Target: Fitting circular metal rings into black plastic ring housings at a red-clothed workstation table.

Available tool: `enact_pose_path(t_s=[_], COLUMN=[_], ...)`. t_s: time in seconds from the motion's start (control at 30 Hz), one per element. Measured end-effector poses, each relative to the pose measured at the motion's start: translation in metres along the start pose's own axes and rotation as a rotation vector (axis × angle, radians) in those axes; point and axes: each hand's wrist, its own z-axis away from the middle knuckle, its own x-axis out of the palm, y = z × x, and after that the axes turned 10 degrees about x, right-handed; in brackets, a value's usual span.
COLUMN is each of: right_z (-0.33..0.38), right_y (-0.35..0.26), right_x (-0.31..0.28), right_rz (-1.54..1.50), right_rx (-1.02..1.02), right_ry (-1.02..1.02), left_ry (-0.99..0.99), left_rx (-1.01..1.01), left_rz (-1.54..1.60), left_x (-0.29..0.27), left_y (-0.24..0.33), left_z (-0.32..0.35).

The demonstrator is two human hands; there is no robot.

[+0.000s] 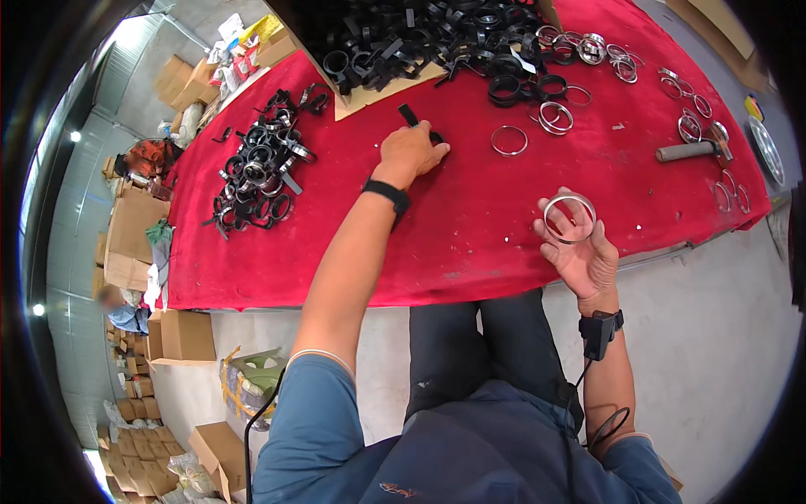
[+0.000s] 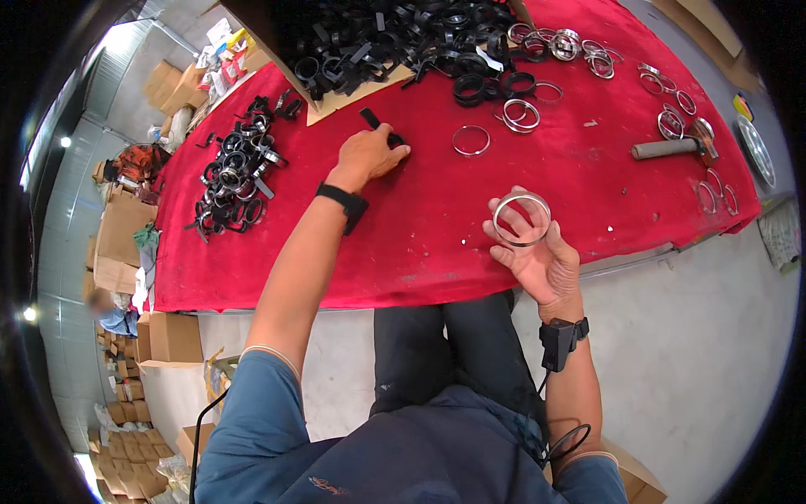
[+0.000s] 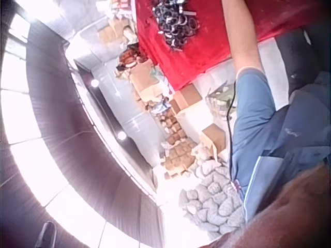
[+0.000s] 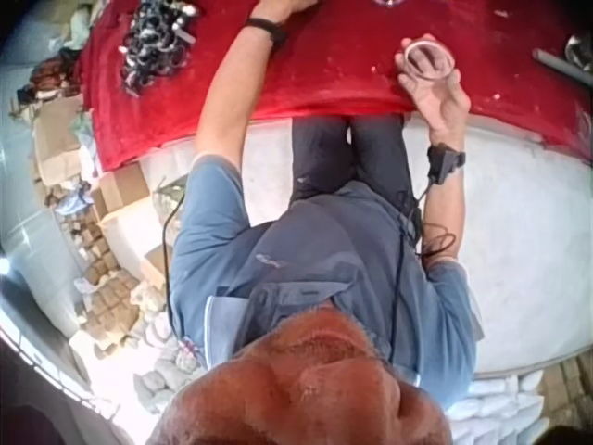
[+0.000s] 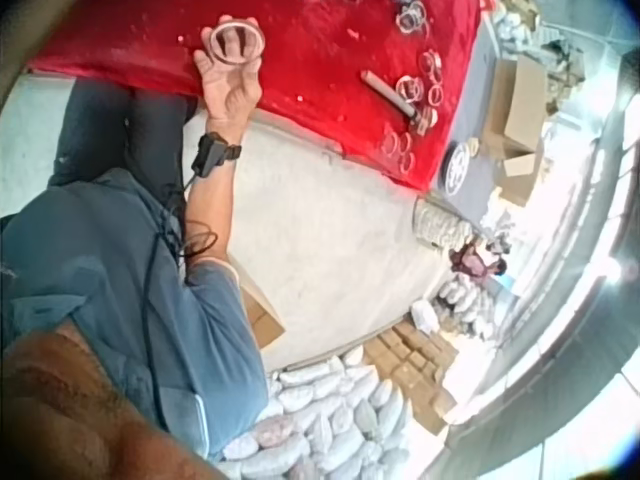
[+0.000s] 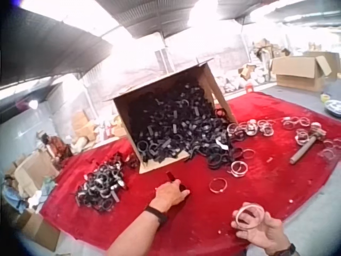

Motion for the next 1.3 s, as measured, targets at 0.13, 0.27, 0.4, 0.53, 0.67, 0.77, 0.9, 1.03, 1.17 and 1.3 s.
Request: enact_pose_path(t_s=[0.13, 0.27, 0.4, 0.53, 0.67, 0.77, 0.9, 1.03, 1.17, 1.3], right_z=[0.014, 0.016, 0.021, 0.025, 0.023, 0.028, 0.031, 0.033, 0.037, 0.039], right_y=[0.002, 0.009, 0.021, 0.031, 0.038, 0.033, 0.037, 0.04, 0.042, 0.043], right_x=[0.014, 0.032, 0.045, 0.063, 0.071, 0.09, 0.107, 0.114, 0.119, 0.117], right_rz=[0.001, -0.068, -0.09, -0.145, -0.074, 0.359, 0.419, 0.425, 0.387, 0.279], right_rx=[-0.03, 0.027, 0.073, 0.164, 0.232, 0.15, 0.132, 0.154, 0.175, 0.212], right_ry=[-0.167, -0.311, -0.424, -0.445, -0.518, -0.383, -0.28, -0.016, 0.013, -0.014], left_ry=[0.19, 0.326, 0.286, 0.291, 0.226, 0.15, 0.102, 0.121, 0.104, 0.06], left_rx=[0.062, 0.044, 0.113, 0.203, 0.225, 0.25, 0.232, 0.22, 0.236, 0.185], left_rz=[0.293, 1.03, 1.636, 1.823, 1.949, 1.968, 1.959, 1.961, 2.044, 2.069], left_x=[-0.008, -0.018, -0.002, 0.005, -0.008, -0.019, -0.02, -0.009, -0.004, 0.001], left_y=[0.018, 0.046, 0.059, 0.073, 0.082, 0.082, 0.086, 0.088, 0.091, 0.087], left_z=[0.055, 0.138, 0.199, 0.242, 0.265, 0.275, 0.282, 0.283, 0.286, 0.288])
